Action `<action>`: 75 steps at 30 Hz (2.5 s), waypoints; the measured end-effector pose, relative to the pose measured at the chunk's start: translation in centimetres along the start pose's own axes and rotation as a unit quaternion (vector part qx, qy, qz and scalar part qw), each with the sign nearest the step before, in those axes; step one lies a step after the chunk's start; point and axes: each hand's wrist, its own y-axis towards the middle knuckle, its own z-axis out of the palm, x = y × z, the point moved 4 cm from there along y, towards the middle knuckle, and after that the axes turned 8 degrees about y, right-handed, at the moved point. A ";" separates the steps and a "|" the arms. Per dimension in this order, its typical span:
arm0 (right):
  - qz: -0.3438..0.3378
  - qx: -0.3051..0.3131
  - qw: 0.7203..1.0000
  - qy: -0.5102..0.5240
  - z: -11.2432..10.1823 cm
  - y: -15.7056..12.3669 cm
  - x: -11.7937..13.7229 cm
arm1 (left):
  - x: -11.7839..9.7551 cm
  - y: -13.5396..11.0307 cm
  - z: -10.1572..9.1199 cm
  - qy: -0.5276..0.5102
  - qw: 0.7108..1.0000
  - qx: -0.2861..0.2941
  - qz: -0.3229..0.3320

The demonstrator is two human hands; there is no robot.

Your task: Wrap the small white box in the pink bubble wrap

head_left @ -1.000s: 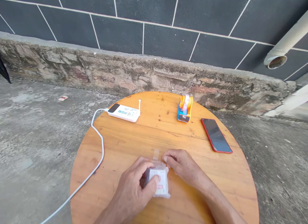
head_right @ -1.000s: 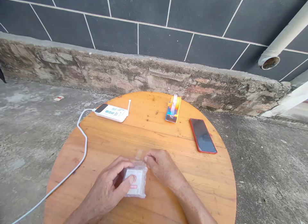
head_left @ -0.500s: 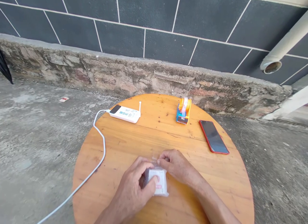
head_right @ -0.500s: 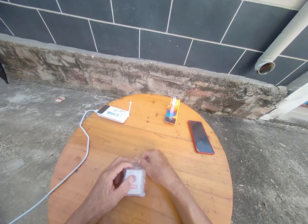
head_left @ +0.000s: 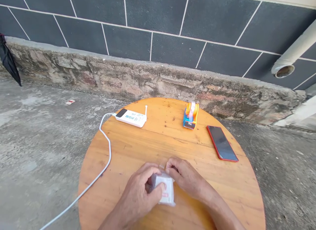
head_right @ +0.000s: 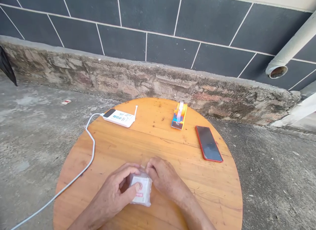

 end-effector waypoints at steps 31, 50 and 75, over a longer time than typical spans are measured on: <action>-0.010 -0.049 0.956 0.288 0.8 1.3 -1.3 | 0.2 -0.1 0.2 -0.020 0.999 -0.021 -0.041; -0.016 -0.081 0.957 0.278 0.0 1.2 -1.3 | 0.3 -0.2 0.4 -0.037 0.998 -0.012 -0.057; -0.166 -0.049 0.985 -0.011 -0.7 -1.5 2.7 | -0.1 -0.4 0.3 -0.013 0.999 -0.037 -0.007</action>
